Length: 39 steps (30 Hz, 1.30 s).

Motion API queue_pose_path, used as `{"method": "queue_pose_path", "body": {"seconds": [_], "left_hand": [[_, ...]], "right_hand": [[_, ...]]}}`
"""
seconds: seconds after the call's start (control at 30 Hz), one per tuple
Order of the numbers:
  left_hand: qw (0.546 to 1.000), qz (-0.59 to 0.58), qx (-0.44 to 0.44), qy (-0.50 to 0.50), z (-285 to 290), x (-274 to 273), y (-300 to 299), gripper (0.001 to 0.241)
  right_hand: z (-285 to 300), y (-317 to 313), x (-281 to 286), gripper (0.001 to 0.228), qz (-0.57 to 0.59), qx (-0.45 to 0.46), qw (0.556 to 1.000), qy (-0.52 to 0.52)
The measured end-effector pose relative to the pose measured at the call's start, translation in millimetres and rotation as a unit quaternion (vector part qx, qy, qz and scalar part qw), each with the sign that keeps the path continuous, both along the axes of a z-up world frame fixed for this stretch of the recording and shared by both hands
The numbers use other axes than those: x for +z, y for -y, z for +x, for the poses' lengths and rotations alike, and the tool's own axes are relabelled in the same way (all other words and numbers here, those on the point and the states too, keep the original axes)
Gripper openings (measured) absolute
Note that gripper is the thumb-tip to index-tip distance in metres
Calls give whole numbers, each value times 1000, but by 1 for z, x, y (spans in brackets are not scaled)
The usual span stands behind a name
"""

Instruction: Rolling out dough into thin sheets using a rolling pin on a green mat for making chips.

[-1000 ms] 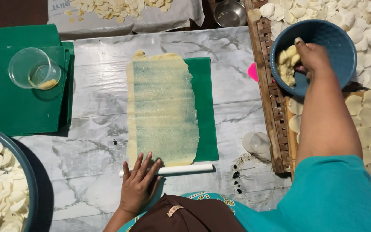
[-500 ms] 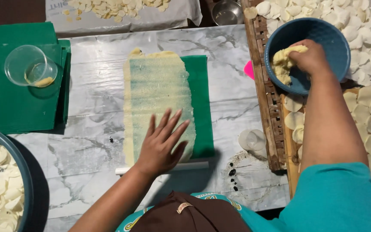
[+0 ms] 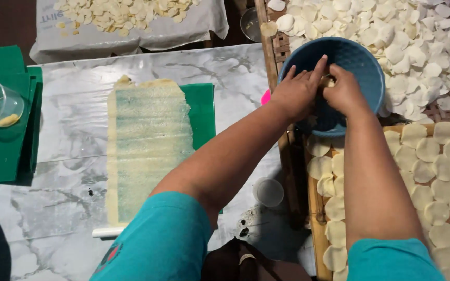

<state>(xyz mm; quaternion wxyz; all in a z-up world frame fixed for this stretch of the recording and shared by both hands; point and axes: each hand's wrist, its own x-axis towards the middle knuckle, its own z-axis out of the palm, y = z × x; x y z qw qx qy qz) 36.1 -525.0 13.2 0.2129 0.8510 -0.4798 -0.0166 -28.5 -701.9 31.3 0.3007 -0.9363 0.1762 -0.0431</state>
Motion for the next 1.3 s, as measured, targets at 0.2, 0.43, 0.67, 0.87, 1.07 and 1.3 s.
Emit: {"method": "queue_pose_path", "body": {"seconds": [0.2, 0.43, 0.67, 0.87, 1.07, 1.3], "left_hand": [[990, -54, 61, 112, 12, -29, 26, 27], [988, -51, 53, 132, 8, -8, 10, 16], [989, -2, 89, 119, 2, -7, 10, 55], [997, -28, 58, 38, -14, 37, -10, 78], [974, -153, 166, 0, -67, 49, -66, 73], [983, -126, 126, -33, -100, 61, -161, 67]], "right_hand": [[-5, -3, 10, 30, 141, -56, 988, -28], [-6, -4, 35, 19, 327, -88, 940, -38], [-22, -8, 95, 16, 325, -74, 942, 30], [-35, 11, 73, 35, 300, -55, 948, 92], [-45, -12, 87, 44, 307, -47, 935, 170], [-35, -29, 65, 24, 264, -67, 946, 177]]}}
